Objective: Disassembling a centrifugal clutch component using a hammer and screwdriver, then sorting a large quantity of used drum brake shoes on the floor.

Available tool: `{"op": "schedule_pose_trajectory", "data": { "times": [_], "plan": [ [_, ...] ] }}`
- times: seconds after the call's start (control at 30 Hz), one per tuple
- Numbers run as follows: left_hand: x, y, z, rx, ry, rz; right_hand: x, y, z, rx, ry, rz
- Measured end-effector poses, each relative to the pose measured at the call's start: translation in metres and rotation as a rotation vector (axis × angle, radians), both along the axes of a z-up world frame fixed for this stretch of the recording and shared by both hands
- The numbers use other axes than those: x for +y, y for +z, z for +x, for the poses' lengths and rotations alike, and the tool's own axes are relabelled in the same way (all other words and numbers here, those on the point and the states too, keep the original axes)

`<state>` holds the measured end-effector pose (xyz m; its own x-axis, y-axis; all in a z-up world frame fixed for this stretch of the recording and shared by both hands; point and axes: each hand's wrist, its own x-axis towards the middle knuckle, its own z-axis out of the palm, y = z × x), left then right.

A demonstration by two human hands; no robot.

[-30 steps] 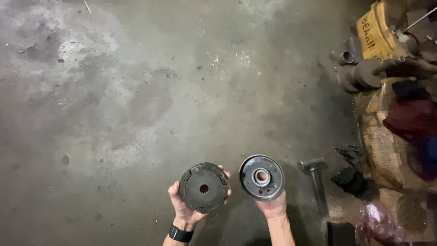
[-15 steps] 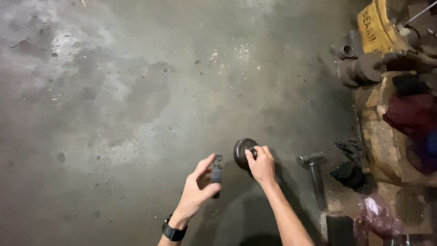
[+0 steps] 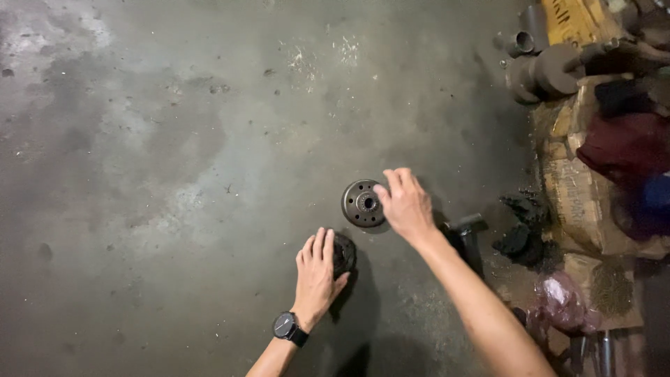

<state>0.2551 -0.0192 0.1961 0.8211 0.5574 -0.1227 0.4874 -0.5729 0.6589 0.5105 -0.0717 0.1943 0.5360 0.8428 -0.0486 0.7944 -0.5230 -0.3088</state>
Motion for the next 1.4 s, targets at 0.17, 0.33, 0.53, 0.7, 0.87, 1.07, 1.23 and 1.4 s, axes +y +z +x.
{"op": "schedule_pose_trajectory", "data": {
  "times": [0.17,0.33,0.53,0.7,0.87,1.07,1.23,1.4],
  "plan": [
    [0.0,-0.008,-0.028,-0.127,0.142,0.052,0.005,0.044,0.027,0.089,-0.13,0.092],
    [-0.022,0.008,-0.054,-0.181,0.278,-0.018,0.007,0.046,0.025,0.298,-0.29,0.487],
    [-0.067,0.026,-0.081,-0.183,0.472,-0.425,0.016,-0.033,-0.023,0.347,-0.072,0.414],
    [-0.106,-0.045,-0.153,-0.25,0.594,-0.698,0.046,0.001,-0.078,0.461,0.248,-0.102],
    [-0.104,-0.096,-0.2,-0.123,0.807,-0.751,0.055,0.02,-0.107,0.578,0.292,-0.319],
    [-0.1,-0.125,-0.215,-0.3,1.0,-0.744,0.048,0.003,-0.103,0.414,0.312,-0.424],
    [-0.08,-0.133,-0.213,-0.291,1.011,-0.68,0.043,-0.048,-0.101,0.254,0.3,-0.615],
    [-0.051,-0.063,-0.173,-0.432,0.766,-0.669,0.056,-0.007,-0.103,0.212,0.3,-0.643]
  ]
}}
